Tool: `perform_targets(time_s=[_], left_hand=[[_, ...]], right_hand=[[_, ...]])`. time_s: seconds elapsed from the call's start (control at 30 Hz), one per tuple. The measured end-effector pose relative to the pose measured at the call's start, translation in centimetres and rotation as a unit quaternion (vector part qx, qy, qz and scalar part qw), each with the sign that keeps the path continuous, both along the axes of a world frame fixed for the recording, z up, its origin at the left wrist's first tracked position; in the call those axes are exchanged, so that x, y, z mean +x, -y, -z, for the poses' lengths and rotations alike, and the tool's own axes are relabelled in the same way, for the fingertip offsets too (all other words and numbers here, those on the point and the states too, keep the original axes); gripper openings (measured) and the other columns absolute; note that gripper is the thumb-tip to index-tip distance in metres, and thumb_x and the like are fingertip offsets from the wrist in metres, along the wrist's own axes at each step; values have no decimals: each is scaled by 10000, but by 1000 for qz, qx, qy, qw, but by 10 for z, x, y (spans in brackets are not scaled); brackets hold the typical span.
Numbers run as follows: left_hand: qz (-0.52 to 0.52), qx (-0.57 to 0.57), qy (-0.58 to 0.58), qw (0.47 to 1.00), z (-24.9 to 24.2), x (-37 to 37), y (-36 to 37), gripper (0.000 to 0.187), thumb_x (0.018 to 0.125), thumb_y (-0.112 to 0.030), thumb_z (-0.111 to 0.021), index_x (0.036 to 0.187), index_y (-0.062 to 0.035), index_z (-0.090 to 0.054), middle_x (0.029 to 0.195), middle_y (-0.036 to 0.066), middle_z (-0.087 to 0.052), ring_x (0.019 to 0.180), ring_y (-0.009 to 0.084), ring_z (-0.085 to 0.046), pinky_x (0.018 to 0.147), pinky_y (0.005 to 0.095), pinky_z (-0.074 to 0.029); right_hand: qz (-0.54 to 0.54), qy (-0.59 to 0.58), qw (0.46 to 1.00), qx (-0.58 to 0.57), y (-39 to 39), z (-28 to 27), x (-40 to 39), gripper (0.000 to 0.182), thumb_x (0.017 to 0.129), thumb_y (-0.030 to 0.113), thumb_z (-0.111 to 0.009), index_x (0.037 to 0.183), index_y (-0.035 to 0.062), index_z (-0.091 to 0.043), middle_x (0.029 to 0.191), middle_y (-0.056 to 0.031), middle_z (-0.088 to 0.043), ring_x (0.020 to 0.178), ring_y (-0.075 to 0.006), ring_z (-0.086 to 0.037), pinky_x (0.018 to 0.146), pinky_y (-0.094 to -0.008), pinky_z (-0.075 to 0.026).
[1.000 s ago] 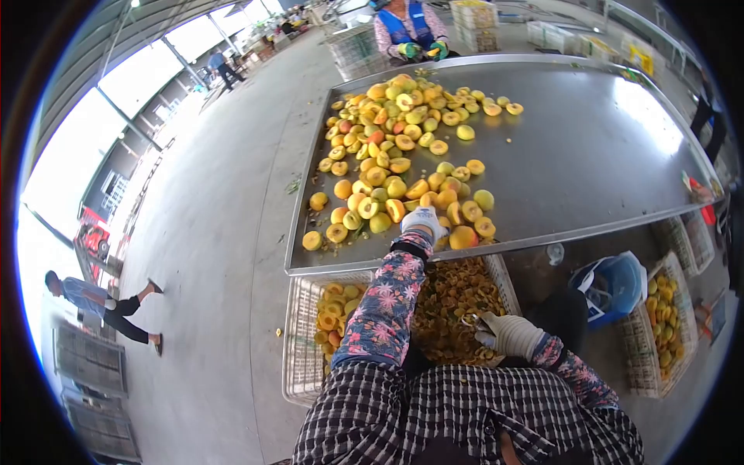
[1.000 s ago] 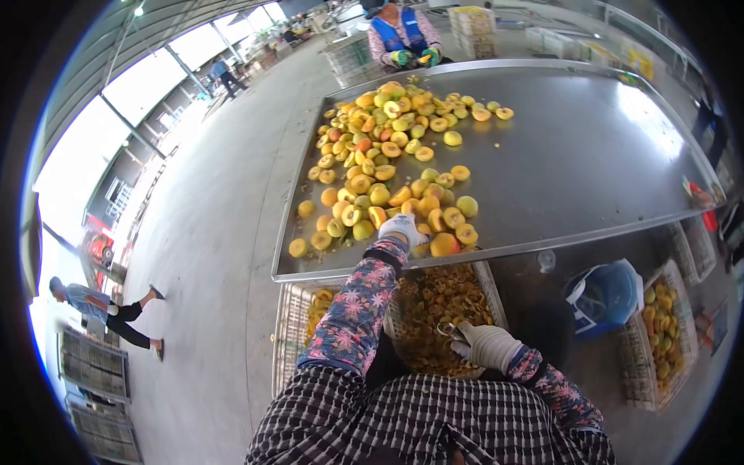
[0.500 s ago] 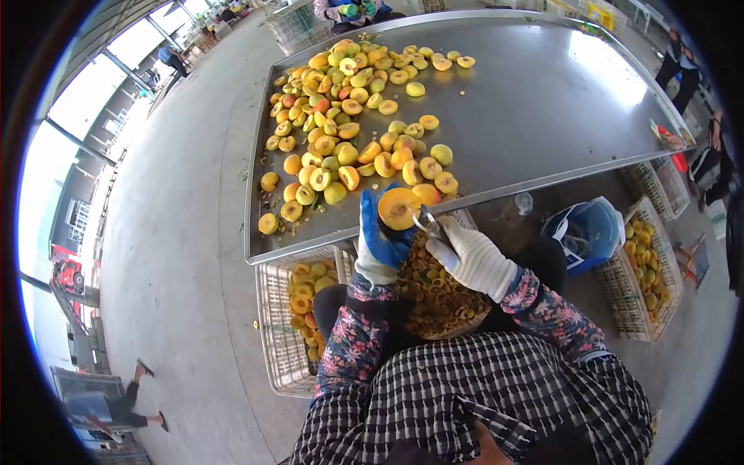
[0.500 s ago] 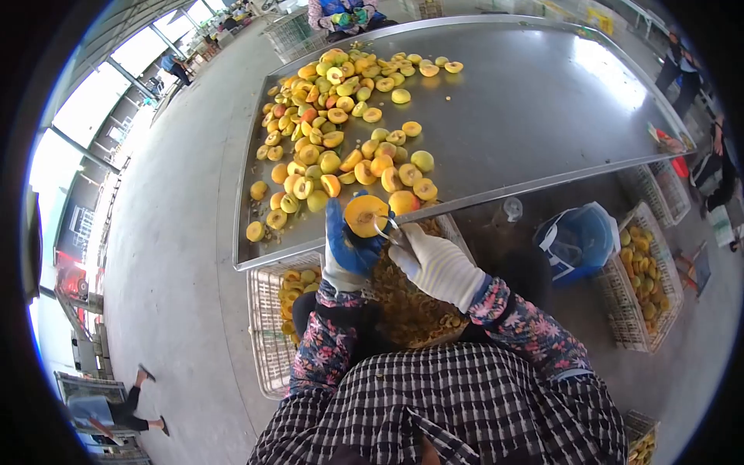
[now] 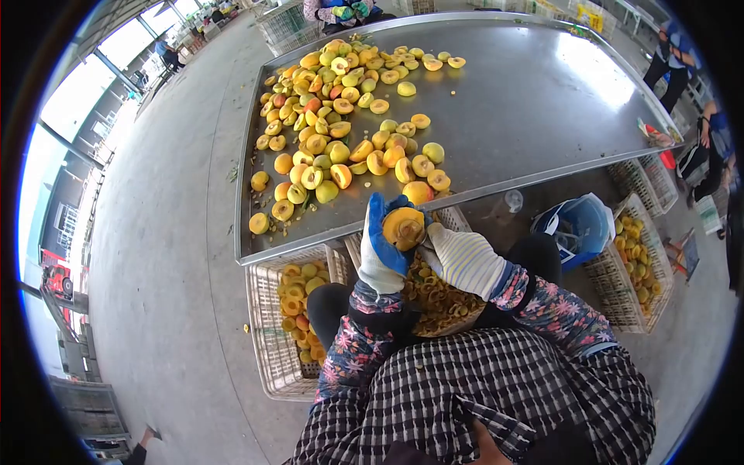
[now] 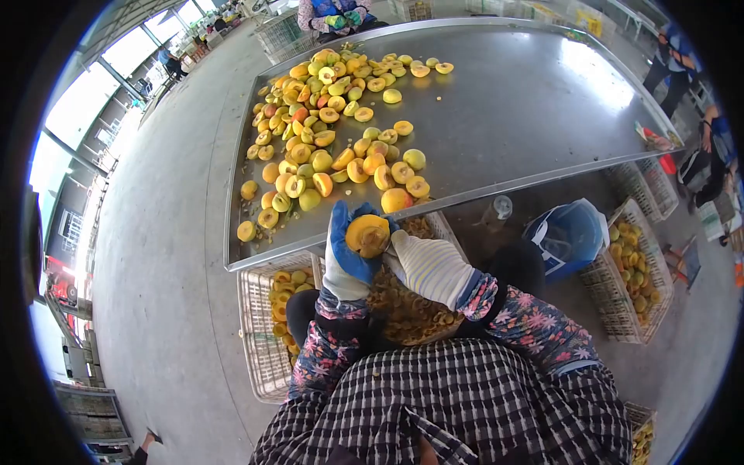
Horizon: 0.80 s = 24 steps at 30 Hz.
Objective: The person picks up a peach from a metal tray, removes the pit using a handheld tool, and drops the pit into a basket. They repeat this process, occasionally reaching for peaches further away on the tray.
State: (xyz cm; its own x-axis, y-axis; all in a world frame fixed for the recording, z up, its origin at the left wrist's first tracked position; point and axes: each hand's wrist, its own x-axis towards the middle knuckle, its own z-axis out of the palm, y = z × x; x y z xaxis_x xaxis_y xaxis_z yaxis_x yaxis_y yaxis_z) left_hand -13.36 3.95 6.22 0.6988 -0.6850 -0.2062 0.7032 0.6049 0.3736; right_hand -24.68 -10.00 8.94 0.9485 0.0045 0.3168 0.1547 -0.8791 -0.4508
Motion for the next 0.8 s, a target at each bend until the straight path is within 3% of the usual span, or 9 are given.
perform_targets(time_s=[0.2,0.4,0.5,0.6,0.67,0.7,0.73,0.77,0.8], left_hand=[[-112,26,28,993,-14,-20,10,377,1011,-377,-516,1094,-11,-559,1039,115,-610,1020,319,-611,937,469,-529],[-165,64,102,979,-10,-33,12,358,1040,-338,-474,1171,-8,-512,1093,118,-569,1051,301,-596,994,454,-507],[-249,230,346,875,13,-36,17,347,1053,-323,-443,1194,-11,-499,1100,115,-566,1077,294,-588,996,454,-507],[-228,175,276,917,3,-34,14,333,1060,-309,-422,1174,-7,-503,1093,116,-564,1083,299,-590,991,461,-509],[-225,249,374,864,12,-28,11,310,1053,-252,-442,1154,28,-529,1086,127,-607,1010,275,-637,923,402,-529],[-189,242,378,873,5,-26,9,318,1054,-263,-436,1133,28,-539,1054,131,-620,980,280,-646,902,404,-534],[-152,236,381,881,-3,-24,7,329,1055,-273,-430,1111,28,-549,1023,135,-633,950,284,-655,882,405,-539],[-115,231,384,886,-10,-22,5,341,1056,-284,-424,1089,28,-559,991,138,-646,920,289,-664,861,407,-544],[-50,171,285,942,-8,-16,2,339,1053,-301,-424,1077,12,-552,985,139,-630,921,312,-654,866,449,-542]], right_hand=[[-32,-7,996,82,-8,24,-3,338,916,243,-609,1101,-16,-496,740,-194,-651,666,-406,-650,593,-486,-518],[-59,-73,992,85,1,14,-3,341,917,227,-606,1109,-29,-486,790,-208,-654,715,-409,-649,610,-476,-516],[-96,-76,980,154,2,14,-2,320,946,243,-588,1115,-10,-491,860,-211,-656,777,-390,-657,668,-452,-515],[-186,7,951,249,-1,33,-2,312,989,297,-548,1119,16,-508,970,-217,-653,886,-380,-655,776,-431,-499],[-161,-115,941,274,6,3,-4,323,987,297,-550,1130,10,-509,979,-232,-649,897,-395,-649,783,-439,-498],[-149,-176,930,285,9,-11,-4,328,986,297,-552,1136,8,-509,983,-240,-646,902,-403,-645,787,-443,-497],[-119,-236,949,172,10,-20,-1,351,987,299,-548,1149,-8,-503,934,-249,-647,879,-426,-639,779,-457,-498],[-129,-228,947,183,12,-14,-1,358,987,304,-548,1144,-14,-501,910,-245,-650,861,-427,-641,774,-461,-499],[-140,-221,945,194,13,-6,-1,366,987,309,-549,1139,-20,-500,886,-241,-652,842,-427,-642,769,-465,-500]])
